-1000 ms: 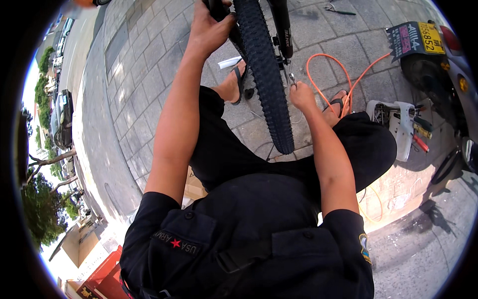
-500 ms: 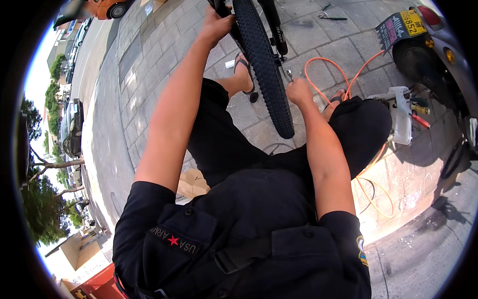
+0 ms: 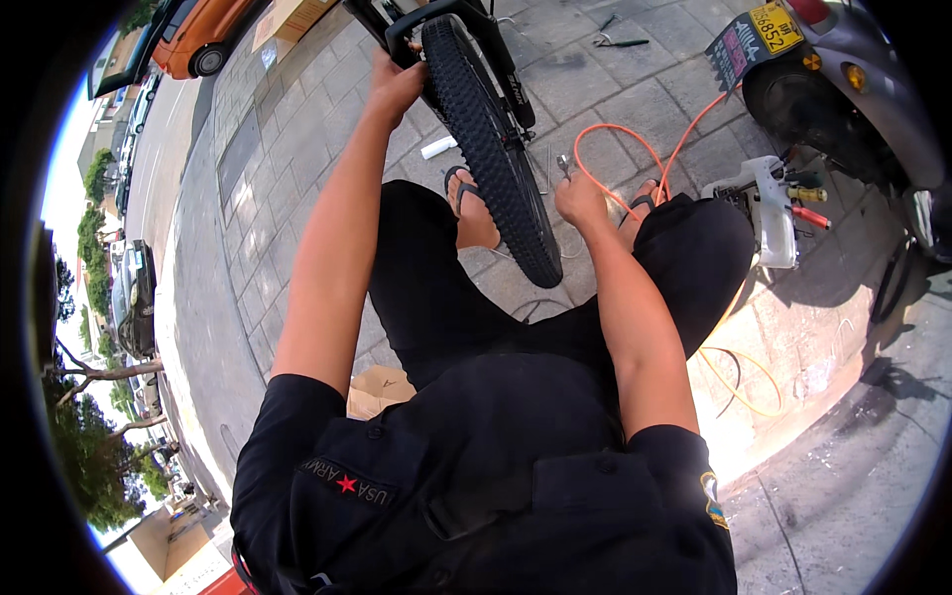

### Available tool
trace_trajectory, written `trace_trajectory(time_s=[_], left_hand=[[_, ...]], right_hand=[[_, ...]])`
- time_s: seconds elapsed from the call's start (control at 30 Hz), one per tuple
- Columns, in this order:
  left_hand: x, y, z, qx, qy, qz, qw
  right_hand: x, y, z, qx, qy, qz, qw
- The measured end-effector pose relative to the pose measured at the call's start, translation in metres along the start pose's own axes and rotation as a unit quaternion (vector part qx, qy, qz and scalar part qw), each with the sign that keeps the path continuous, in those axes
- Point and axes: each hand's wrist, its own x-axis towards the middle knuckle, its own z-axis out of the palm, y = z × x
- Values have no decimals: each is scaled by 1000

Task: The person sits on the sidewalk and works on the front wheel of a bicycle. They use a wrench to tighten the axle nuts and adjust the wheel alignment within the fork. The person repeatedly spins the wheel to check for wobbles and makes fine adjustments to the axle nuts.

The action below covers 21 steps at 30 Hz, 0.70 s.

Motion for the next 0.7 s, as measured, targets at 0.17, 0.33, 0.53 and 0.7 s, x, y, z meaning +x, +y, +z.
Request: trace_trajectory(time_s=[0.17, 0.33, 0.53, 0.7], left_hand=[[-6, 24, 2, -41, 3, -46, 998], [10, 30, -18, -337, -42, 25, 940], [25, 48, 10, -294, 132, -18, 946], [31, 45, 14, -292, 156, 3, 944]], right_hand=[[23, -13, 22, 43, -6, 10, 999], [48, -35, 24, 75, 13, 33, 997], [60, -17, 45, 13, 28, -5, 1000], [74, 0, 65, 20, 89, -122, 988]])
